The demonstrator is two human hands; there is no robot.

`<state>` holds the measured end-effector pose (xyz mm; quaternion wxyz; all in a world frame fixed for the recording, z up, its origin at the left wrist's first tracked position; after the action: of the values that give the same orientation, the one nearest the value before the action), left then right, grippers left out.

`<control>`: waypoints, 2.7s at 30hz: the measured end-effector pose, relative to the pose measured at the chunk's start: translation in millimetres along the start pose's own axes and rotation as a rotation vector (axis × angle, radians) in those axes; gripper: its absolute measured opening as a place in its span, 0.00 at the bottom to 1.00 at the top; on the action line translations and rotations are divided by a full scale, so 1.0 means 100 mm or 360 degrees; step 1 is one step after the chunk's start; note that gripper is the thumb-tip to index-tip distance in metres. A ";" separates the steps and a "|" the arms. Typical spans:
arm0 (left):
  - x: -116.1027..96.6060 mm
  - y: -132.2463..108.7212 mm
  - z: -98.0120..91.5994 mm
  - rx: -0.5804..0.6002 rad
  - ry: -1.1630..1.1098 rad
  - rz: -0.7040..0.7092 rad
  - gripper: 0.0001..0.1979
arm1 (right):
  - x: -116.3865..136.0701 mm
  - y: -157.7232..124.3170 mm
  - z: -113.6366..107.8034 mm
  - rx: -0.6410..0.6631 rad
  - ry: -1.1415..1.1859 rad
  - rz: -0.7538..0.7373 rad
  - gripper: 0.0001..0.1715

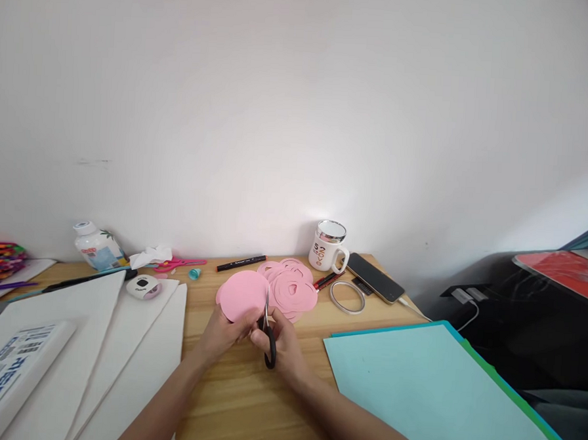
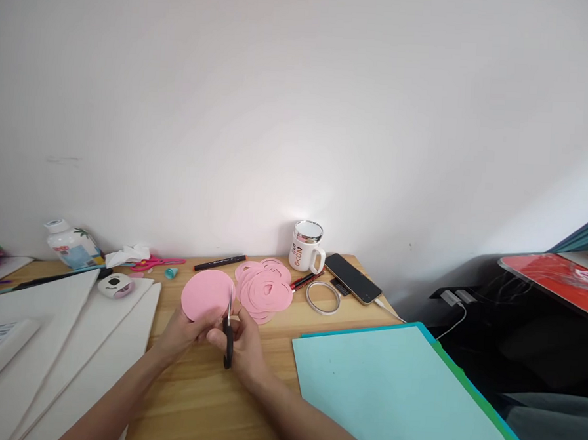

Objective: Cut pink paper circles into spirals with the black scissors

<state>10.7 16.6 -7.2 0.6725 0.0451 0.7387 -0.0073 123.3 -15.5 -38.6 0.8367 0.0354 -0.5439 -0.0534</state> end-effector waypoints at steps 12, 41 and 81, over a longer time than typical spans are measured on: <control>0.10 0.05 -0.08 0.0070 0.0105 0.0069 0.18 | -0.05 0.00 -0.03 -0.0067 -0.0106 0.0088 0.21; 0.06 0.04 -0.06 -0.0030 0.0121 0.0060 0.17 | -0.01 0.01 -0.03 0.0015 -0.0044 0.0012 0.22; -0.02 0.04 -0.09 -0.0014 0.0117 0.0091 0.12 | -0.07 -0.01 -0.04 0.0009 -0.0020 0.0137 0.23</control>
<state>2.8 21.5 -3.8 0.6450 0.0636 0.7613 0.0167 124.5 -15.3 -46.6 0.8348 0.0139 -0.5502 -0.0159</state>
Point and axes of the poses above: each hand's wrist, its own y-axis towards the middle knuckle, its own z-axis out of the palm, x = y × z, the point moved 2 cm from there along y, towards the middle knuckle, and after that the axes turned 10 degrees about -x, right-handed, at the moved point
